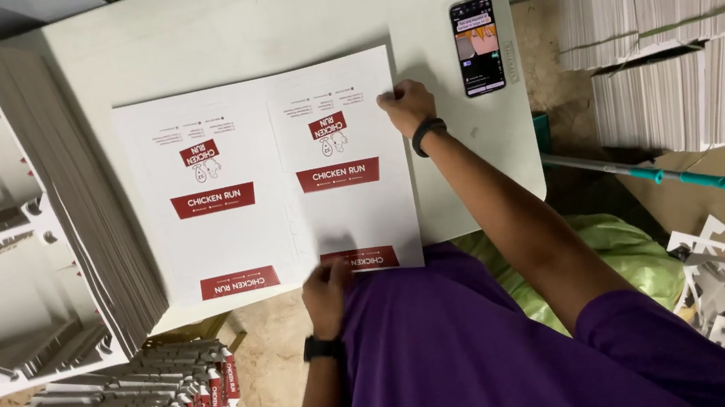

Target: Manually removing waste material from pre-cut cardboard packaging sheets and stacking the finished products.

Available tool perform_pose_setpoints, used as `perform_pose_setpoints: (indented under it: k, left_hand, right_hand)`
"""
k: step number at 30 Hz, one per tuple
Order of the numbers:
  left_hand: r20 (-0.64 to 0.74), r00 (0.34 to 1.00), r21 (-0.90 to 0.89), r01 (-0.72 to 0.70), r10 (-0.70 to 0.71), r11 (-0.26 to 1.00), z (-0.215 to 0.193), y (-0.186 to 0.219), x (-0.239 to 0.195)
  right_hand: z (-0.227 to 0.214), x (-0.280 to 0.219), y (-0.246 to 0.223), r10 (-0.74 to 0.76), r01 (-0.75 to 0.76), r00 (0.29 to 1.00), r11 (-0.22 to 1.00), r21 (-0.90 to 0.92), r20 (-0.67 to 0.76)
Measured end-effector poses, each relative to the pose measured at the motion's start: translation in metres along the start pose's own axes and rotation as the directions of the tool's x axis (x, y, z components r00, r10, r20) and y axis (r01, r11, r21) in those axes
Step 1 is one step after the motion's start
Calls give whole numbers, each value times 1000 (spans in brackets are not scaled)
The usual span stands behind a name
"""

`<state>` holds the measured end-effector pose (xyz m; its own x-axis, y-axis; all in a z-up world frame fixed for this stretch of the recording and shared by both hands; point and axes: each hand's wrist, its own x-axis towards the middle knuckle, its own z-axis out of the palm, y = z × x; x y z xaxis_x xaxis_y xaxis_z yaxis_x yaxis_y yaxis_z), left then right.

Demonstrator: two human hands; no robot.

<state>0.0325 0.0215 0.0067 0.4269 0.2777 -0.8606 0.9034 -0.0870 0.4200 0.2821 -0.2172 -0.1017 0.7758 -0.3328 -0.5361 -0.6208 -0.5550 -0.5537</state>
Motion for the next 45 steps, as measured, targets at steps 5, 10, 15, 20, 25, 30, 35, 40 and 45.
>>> perform_pose_setpoints:
  k: [5,10,15,20,25,30,35,40,45]
  left_hand:
    - [-157,612,382,-686,775,619,42,87,73]
    - [-108,741,495,-538,663,682,87,206,93]
    - [-55,964,573,-182,259,799,105,241,104]
    - [-89,976,588,-110,200,802,108,245,114]
    - [-96,982,593,-74,162,802,110,247,123]
    - [-116,982,619,-45,148,784,115,232,144]
    - [-74,989,634,-51,126,771,109,249,124]
    - [-32,992,604,-81,126,793,101,260,108]
    - [-63,989,648,-62,135,759,109,230,146]
  right_hand:
    - [-21,-15,-26,-19,23,995,999,-44,99]
    - [-25,-11,-33,13,-4,989,998,-61,145]
    - [-25,-7,-39,88,-59,976,987,-147,199]
    - [-23,-3,-39,106,-59,964,979,-193,242]
    - [-27,-25,-56,19,25,976,980,-199,216]
    - [-18,-52,-55,-157,185,977,961,-207,146]
    - [-22,-8,-56,34,28,968,970,-241,250]
    - [-14,17,-56,12,50,966,971,-233,259]
    - [9,-11,-45,-382,373,923,866,-334,43]
